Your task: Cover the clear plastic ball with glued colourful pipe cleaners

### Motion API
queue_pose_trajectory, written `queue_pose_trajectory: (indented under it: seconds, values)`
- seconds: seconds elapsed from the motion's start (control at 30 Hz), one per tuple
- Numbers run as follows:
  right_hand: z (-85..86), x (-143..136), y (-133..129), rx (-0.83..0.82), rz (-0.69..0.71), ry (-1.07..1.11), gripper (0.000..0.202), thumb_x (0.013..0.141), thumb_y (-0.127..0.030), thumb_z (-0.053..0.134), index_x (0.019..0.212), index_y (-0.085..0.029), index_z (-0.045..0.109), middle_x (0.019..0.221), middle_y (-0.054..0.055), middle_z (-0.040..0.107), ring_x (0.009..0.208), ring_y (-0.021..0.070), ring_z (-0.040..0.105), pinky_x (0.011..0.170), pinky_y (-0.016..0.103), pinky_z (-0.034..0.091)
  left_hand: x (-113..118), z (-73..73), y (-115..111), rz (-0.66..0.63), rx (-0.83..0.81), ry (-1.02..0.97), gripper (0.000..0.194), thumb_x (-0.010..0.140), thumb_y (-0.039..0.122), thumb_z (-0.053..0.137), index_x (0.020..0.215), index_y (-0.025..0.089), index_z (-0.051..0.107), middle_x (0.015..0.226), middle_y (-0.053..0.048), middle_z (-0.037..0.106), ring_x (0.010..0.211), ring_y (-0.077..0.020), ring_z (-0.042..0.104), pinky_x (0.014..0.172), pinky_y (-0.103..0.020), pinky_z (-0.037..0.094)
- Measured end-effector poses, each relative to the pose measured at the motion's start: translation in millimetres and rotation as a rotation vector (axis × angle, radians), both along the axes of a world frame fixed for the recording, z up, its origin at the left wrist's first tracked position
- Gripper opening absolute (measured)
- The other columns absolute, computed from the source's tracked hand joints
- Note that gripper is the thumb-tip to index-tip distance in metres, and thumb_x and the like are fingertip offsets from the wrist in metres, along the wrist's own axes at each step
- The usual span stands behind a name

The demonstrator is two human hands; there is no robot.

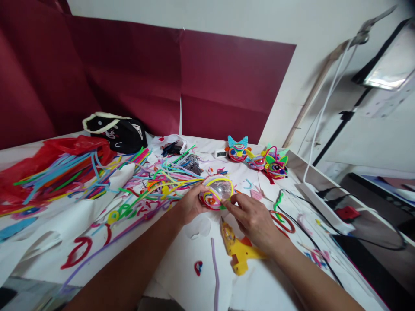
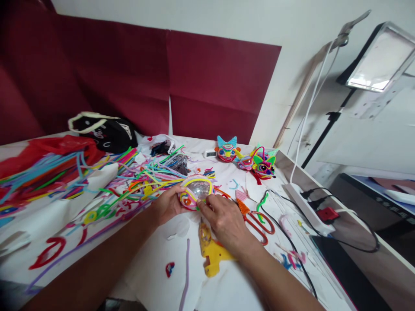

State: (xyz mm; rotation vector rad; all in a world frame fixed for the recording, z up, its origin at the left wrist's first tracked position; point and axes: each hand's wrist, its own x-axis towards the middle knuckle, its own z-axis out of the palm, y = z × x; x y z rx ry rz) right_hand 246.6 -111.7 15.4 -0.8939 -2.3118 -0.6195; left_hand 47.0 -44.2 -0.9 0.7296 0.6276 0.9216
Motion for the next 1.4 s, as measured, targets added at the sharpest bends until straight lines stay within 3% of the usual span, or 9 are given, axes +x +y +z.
queue_pose_trajectory:
  seconds: [0.47, 0.77, 1.13, 1.4]
  values:
    - [-2.0, 0.5, 0.8, 0.018, 0.013, 0.01, 0.032, 0.097, -0.005, 0.041, 0.112, -0.009, 0.069, 0.085, 0.01, 0.065, 0.069, 0.0164, 0.057, 0.057, 0.027, 0.044, -2.0, -0.9, 0.6, -0.04, 0.035, -0.053, 0.037, 0.073, 0.029, 0.071, 0.107, 0.013, 0.067, 0.098, -0.01, 0.072, 0.093, -0.0249, 0.066, 0.084, -0.039, 0.055]
    - [-1.2, -0.8, -0.8, 0.006, 0.001, 0.007, 0.033, 0.097, -0.004, 0.04, 0.11, -0.008, 0.07, 0.084, 0.009, 0.065, 0.069, 0.0165, 0.055, 0.056, 0.028, 0.043, 0.3, 3.1, -2.1, -0.007, 0.008, -0.023, 0.036, 0.074, 0.021, 0.067, 0.109, 0.014, 0.065, 0.101, -0.01, 0.072, 0.092, -0.0252, 0.068, 0.081, -0.039, 0.058]
    - [0.4, -0.1, -2.5, -0.034, -0.014, -0.055, 0.029, 0.098, -0.008, 0.042, 0.11, -0.011, 0.069, 0.087, 0.01, 0.064, 0.075, 0.0182, 0.056, 0.059, 0.029, 0.042, -0.4, 0.5, -1.7, -0.002, 0.004, -0.036, 0.04, 0.073, 0.02, 0.065, 0.112, 0.013, 0.065, 0.101, -0.011, 0.072, 0.092, -0.0255, 0.067, 0.084, -0.042, 0.056]
    - [2.1, -3.6, -4.2, 0.024, -0.024, -0.074, 0.028, 0.101, -0.011, 0.041, 0.108, -0.01, 0.068, 0.086, 0.009, 0.063, 0.073, 0.0184, 0.052, 0.061, 0.031, 0.04, -0.2, -0.8, -1.0, -0.026, -0.028, -0.024, 0.041, 0.075, 0.022, 0.062, 0.115, 0.011, 0.064, 0.099, -0.012, 0.073, 0.091, -0.0272, 0.067, 0.086, -0.044, 0.055]
